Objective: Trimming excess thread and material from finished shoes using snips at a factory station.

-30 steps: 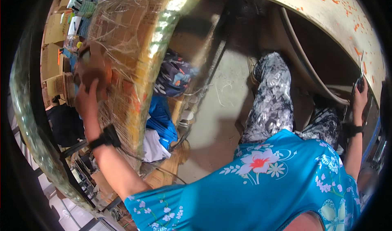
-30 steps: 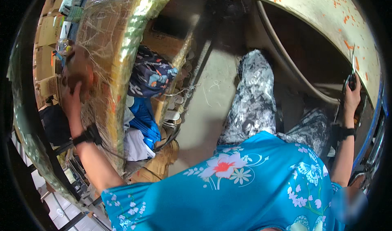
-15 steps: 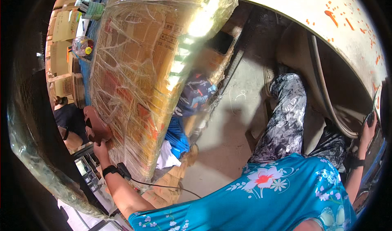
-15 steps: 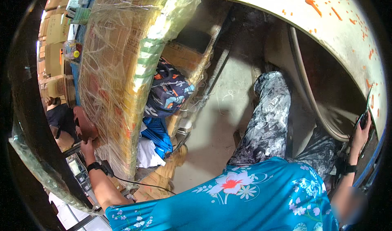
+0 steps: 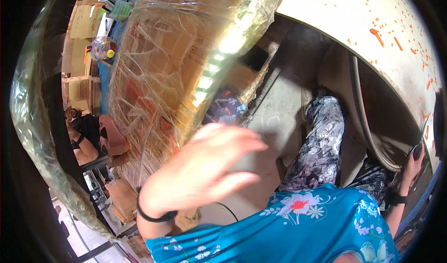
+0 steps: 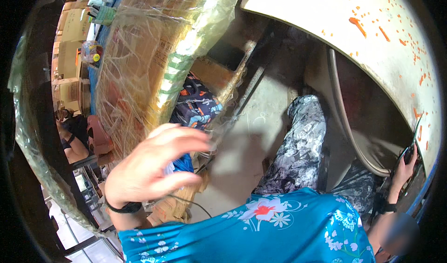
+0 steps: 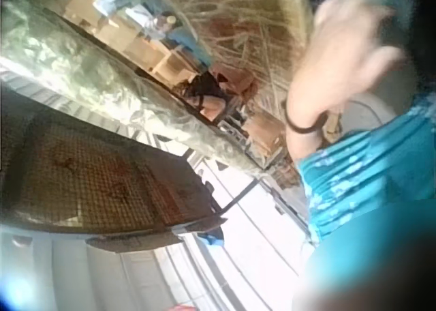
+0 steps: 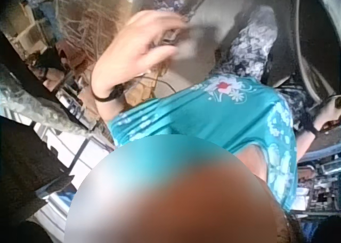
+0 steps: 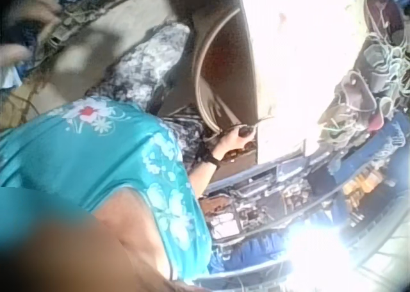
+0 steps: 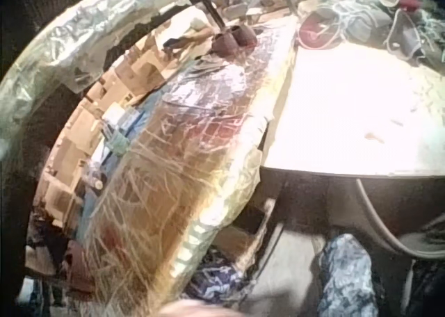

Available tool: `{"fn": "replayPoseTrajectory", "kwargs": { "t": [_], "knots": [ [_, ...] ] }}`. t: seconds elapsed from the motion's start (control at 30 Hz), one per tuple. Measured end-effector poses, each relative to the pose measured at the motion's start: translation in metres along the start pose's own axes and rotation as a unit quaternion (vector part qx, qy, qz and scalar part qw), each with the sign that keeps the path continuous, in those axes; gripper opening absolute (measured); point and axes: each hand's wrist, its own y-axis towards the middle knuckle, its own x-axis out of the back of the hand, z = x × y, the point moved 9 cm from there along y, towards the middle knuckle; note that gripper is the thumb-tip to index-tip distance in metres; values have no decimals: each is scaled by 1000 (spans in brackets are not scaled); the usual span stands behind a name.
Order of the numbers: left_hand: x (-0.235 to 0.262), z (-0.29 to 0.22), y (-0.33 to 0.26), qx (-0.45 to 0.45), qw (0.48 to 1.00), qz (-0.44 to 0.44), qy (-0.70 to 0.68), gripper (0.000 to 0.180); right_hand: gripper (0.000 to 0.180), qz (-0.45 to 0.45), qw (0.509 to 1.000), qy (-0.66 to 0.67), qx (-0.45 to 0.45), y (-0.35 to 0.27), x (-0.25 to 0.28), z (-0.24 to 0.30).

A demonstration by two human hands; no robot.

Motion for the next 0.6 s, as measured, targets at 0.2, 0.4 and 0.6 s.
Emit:
{"fn": "replayPoseTrajectory", "kwargs": {
  "t": [0.2, 0.4, 0.6],
  "knots": [
    [-65, -53, 86, -123, 990, -28, 61, 27, 50, -11, 1000, 27, 0, 6, -7, 2],
    [-133, -91, 178, -194, 959, -162, 127, 21, 53, 6, 999, 33, 27, 6, -12, -4],
    [-162, -104, 221, -285, 930, -208, 102, 26, 50, -16, 999, -15, -27, -8, 0, 4]
  ]
}}
